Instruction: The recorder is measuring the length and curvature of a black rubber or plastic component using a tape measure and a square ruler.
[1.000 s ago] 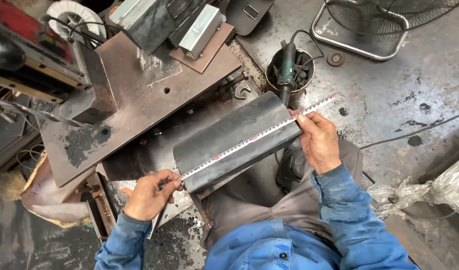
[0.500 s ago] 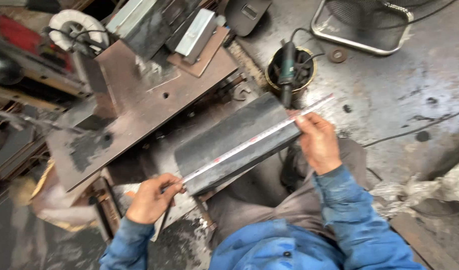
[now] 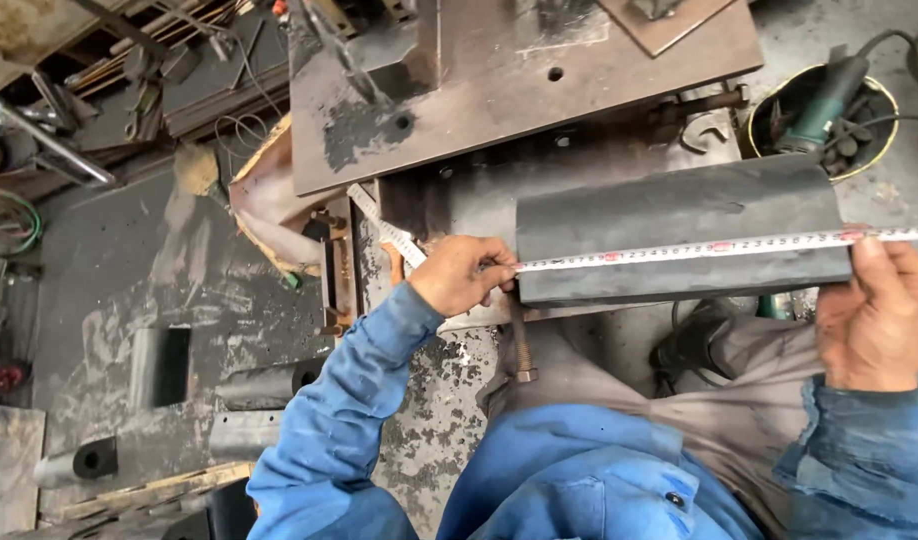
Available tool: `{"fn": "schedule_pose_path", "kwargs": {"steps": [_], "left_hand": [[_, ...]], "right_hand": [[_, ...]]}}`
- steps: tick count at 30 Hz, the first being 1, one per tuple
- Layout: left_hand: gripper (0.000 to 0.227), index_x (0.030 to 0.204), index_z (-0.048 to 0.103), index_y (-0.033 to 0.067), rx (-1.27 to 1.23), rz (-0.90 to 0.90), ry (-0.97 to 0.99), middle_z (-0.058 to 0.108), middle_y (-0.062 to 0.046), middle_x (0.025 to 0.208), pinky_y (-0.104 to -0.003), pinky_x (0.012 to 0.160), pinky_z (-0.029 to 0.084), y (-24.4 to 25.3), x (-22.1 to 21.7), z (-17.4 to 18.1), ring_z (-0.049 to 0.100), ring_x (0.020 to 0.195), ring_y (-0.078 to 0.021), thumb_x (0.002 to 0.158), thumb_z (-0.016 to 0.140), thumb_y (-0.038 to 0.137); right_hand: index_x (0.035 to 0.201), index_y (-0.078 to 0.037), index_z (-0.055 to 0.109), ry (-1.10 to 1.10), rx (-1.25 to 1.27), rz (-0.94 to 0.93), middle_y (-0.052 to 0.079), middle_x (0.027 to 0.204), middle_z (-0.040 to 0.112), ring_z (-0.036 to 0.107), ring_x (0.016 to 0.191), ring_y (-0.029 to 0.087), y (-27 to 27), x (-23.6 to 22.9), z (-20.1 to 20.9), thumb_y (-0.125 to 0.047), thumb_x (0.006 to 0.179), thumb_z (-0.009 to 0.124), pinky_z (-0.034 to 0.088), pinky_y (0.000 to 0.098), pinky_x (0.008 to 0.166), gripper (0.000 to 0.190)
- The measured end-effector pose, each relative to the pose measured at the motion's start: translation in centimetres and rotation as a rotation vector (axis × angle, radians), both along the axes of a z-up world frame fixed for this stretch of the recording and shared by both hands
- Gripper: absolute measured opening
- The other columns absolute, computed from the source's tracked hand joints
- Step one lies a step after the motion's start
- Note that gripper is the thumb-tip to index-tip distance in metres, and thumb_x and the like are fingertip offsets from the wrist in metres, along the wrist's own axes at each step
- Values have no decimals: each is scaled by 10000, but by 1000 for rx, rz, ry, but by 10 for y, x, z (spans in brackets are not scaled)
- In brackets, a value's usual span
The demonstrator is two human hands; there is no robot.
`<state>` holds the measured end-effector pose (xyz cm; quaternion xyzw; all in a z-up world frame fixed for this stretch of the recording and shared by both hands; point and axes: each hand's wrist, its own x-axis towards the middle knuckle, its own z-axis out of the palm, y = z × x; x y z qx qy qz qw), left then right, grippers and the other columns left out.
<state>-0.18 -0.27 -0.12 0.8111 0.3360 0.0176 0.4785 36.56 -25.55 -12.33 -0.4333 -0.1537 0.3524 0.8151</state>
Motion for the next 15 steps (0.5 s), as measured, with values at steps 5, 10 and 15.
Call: {"fn": "schedule_pose_path", "kwargs": {"steps": [5, 10, 15], "left_hand": [[108, 1017, 723, 26, -61, 15, 4, 767, -44, 766, -287, 498, 530, -1, 1, 0, 645, 541, -84, 946, 684, 96], [105, 1022, 722, 29, -78, 40, 18, 765, -49, 765, -297, 496, 534, -3, 3, 3, 647, 539, -95, 950, 679, 92], [107, 1013, 726, 48, 106, -55, -75, 761, -75, 792, -347, 578, 554, 5, -13, -17, 690, 610, -164, 942, 696, 122]], "right_hand": [[1143, 26, 588, 40, 57, 22, 139, 1207, 644, 628, 1144, 219, -5, 11, -21, 18, 1232, 539, 488, 377, 1147, 102], [1136, 0, 580, 28, 53, 22, 139, 1233, 658, 635, 1162, 220, -2, 10, -15, 0, 1215, 535, 497, 392, 1161, 90], [1125, -8, 626, -33, -45, -27, 101, 1148, 689, 661, 1057, 177, 8, -8, 10, -22, 1162, 599, 535, 331, 1021, 48]]}}
